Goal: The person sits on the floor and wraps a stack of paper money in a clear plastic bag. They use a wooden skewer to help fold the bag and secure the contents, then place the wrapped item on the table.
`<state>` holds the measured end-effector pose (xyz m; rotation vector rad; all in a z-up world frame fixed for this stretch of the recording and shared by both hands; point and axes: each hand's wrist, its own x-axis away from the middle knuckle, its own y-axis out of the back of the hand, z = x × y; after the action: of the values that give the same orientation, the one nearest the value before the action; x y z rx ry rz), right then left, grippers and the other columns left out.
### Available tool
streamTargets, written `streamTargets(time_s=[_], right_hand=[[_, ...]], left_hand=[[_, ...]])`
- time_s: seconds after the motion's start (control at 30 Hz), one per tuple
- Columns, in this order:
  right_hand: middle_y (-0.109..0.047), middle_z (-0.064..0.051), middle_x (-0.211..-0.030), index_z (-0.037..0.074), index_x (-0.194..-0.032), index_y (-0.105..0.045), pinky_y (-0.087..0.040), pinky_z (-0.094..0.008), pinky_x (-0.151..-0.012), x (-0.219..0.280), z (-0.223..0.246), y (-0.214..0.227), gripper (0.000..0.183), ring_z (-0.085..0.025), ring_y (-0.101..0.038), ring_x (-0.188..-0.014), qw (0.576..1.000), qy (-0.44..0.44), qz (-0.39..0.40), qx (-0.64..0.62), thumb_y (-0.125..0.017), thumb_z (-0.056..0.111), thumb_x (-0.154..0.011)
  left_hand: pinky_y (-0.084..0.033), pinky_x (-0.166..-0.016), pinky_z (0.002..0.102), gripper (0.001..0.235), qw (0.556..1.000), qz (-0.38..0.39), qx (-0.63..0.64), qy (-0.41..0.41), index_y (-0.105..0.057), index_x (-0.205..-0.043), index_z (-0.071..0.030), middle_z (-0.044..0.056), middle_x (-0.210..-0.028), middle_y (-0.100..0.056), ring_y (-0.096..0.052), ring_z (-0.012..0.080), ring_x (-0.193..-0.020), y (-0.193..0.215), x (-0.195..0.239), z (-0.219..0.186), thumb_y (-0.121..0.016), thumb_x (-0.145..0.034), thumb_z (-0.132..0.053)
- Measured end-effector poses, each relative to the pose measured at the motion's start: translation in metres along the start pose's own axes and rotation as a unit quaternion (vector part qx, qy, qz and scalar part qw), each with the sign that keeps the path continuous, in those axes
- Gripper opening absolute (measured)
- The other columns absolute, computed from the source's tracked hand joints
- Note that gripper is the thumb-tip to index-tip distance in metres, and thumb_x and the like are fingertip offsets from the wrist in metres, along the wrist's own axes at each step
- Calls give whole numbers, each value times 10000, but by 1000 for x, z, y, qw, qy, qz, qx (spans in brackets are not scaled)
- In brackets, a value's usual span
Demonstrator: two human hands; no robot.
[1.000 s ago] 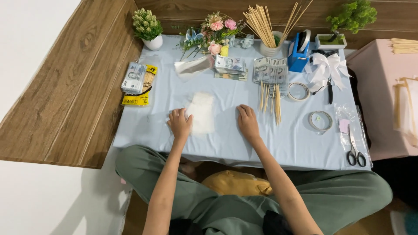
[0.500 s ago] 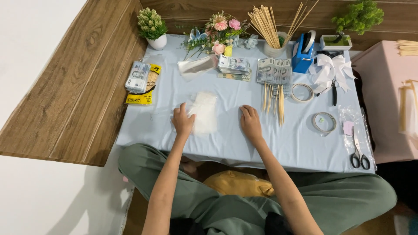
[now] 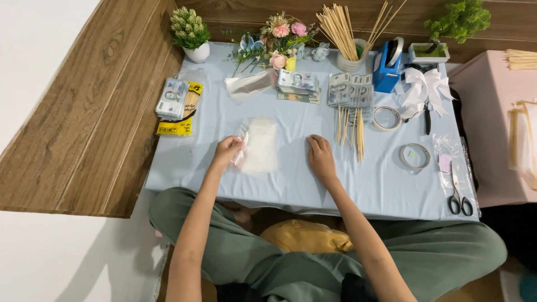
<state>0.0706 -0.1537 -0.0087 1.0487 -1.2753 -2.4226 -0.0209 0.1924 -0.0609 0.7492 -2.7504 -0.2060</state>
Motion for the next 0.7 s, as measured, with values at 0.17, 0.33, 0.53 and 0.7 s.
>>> streamTargets(time_s=[0.17, 0.33, 0.53, 0.7], right_hand=[[-586, -91, -1250, 63, -1255, -655, -491, -378, -1077, -1, 3, 3, 327, -270, -587, -1231, 1000, -3, 7, 5, -581, -1, -943], [-589, -94, -1256, 59, -1257, -653, -487, -389, -1082, -3, 6, 7, 328, -275, -587, -1230, 1000, -14, 23, -11, -573, 1, -944], [-587, -113, -1257, 53, -1263, -654, -489, -404, -1079, -4, 5, 10, 330, -296, -581, -1234, 999, -4, 26, -19, -572, 3, -948], [-659, -105, -1164, 105, -1206, -711, -531, -413, -996, -13, -16, 7, 261, -314, -648, -1149, 963, -138, 26, -228, -605, 35, -978]], left_hand=[[-622, -762, 361, 216, 985, 47, 148, 69, -740, -1123, -121, 143, -1075, -695, -737, 266, -943, 5, 25, -36, -697, -928, -203], [-552, -939, 453, 202, 971, 110, 182, 111, -670, -1161, -57, 218, -1254, -676, -672, 369, -1156, 5, 51, -66, -610, -1006, -171], [-484, -1066, 486, 158, 948, 130, 257, 136, -638, -1115, -124, 150, -1297, -673, -631, 338, -1236, -1, 50, -69, -622, -1006, -237], [-429, -1087, 567, 190, 932, 147, 292, 154, -666, -1133, -147, 148, -1347, -651, -590, 349, -1295, 2, 42, -60, -628, -1019, -294]])
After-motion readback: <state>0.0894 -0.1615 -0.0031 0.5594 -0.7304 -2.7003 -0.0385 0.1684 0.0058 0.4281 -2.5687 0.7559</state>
